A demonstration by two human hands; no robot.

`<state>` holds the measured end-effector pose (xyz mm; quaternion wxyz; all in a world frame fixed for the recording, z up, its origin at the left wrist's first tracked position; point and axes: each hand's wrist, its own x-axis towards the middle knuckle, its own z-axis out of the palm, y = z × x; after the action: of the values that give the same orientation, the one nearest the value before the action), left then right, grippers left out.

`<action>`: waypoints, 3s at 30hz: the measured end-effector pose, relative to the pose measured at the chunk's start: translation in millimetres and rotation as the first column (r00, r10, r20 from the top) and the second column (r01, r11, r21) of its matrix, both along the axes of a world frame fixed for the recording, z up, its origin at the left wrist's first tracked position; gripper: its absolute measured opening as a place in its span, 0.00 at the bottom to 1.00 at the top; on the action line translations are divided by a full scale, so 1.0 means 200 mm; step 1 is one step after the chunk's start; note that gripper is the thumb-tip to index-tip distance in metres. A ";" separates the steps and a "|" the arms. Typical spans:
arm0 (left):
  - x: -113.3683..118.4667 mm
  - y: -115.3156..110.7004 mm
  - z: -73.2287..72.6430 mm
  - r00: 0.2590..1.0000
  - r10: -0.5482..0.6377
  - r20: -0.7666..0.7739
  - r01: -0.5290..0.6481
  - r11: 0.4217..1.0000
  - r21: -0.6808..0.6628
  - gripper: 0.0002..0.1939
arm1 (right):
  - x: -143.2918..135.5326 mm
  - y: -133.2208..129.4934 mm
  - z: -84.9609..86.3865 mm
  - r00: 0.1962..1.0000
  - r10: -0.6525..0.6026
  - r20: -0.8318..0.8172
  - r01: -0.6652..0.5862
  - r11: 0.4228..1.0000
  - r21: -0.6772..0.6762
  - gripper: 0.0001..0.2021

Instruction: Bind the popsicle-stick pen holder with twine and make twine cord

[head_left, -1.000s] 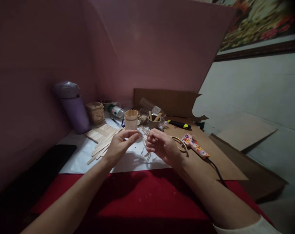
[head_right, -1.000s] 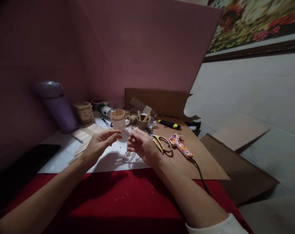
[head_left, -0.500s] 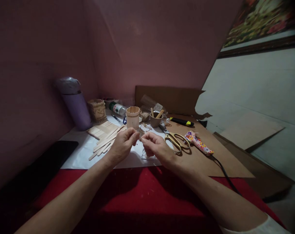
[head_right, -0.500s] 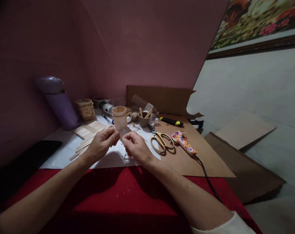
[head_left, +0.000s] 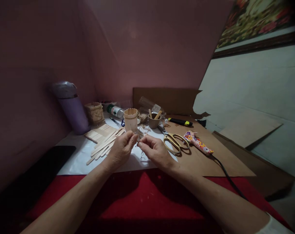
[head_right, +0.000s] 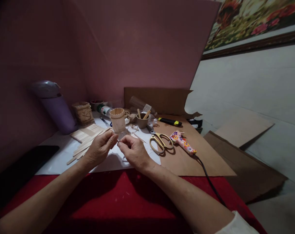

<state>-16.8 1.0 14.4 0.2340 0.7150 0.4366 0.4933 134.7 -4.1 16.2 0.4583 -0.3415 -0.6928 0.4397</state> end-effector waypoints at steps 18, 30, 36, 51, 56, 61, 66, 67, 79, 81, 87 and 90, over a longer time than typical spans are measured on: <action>0.03 0.00 0.00 0.773 -0.079 0.630 0.318 0.907 -0.276 0.07 | 0.00 0.02 -0.01 0.964 0.103 -0.246 -0.169 0.949 -0.266 0.13; -0.12 0.02 0.16 0.341 -0.008 0.940 0.345 0.931 -0.118 0.14 | 0.09 0.13 -0.02 0.969 0.149 -0.199 -0.203 0.937 -0.284 0.15; -0.12 0.02 0.16 0.466 0.072 0.882 0.221 0.956 -0.195 0.12 | 0.12 0.14 0.02 0.979 0.101 -0.178 -0.148 0.949 -0.277 0.16; 0.03 -0.05 0.08 0.907 -0.035 0.420 0.214 0.897 -0.386 0.11 | 0.09 0.09 0.01 0.987 0.030 0.155 -0.049 0.992 0.120 0.14; 0.03 -0.05 0.07 0.870 0.015 0.493 0.225 0.878 -0.423 0.07 | 0.09 0.10 0.01 0.998 -0.002 -0.058 -0.001 0.998 -0.056 0.17; 0.04 -0.05 0.07 0.738 0.094 0.669 0.272 0.865 -0.422 0.08 | 0.07 0.11 -0.01 0.978 -0.041 -0.204 -0.011 0.969 -0.247 0.22; 0.05 -0.04 0.06 0.639 0.099 0.763 0.285 0.891 -0.354 0.09 | 0.03 0.08 -0.03 0.982 0.037 -0.186 -0.087 0.960 -0.268 0.16; 0.05 -0.03 0.05 0.655 0.081 0.751 0.290 0.891 -0.350 0.09 | 0.02 0.07 -0.03 0.978 0.029 -0.208 -0.084 0.962 -0.261 0.16; 0.07 -0.04 -0.02 0.833 -0.007 0.553 0.297 0.849 -0.437 0.10 | 0.04 0.07 0.01 0.930 -0.084 -0.359 -0.024 0.958 -0.285 0.11; 0.07 -0.03 -0.02 0.832 0.021 0.555 0.254 0.874 -0.414 0.10 | 0.04 0.07 0.01 0.941 -0.048 -0.336 -0.056 0.954 -0.294 0.09; 0.07 -0.04 0.00 0.741 -0.014 0.672 0.357 0.855 -0.376 0.15 | 0.03 0.05 -0.01 0.954 0.158 -0.257 -0.256 0.873 -0.415 0.07; 0.07 -0.05 0.02 0.733 -0.036 0.679 0.385 0.845 -0.372 0.12 | 0.03 0.05 -0.01 0.936 0.250 -0.248 -0.335 0.848 -0.409 0.07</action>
<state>-2.0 -8.5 18.4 0.5993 0.4622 0.3509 0.5515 141.5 5.6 14.4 0.3576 -0.2847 -0.5718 0.6812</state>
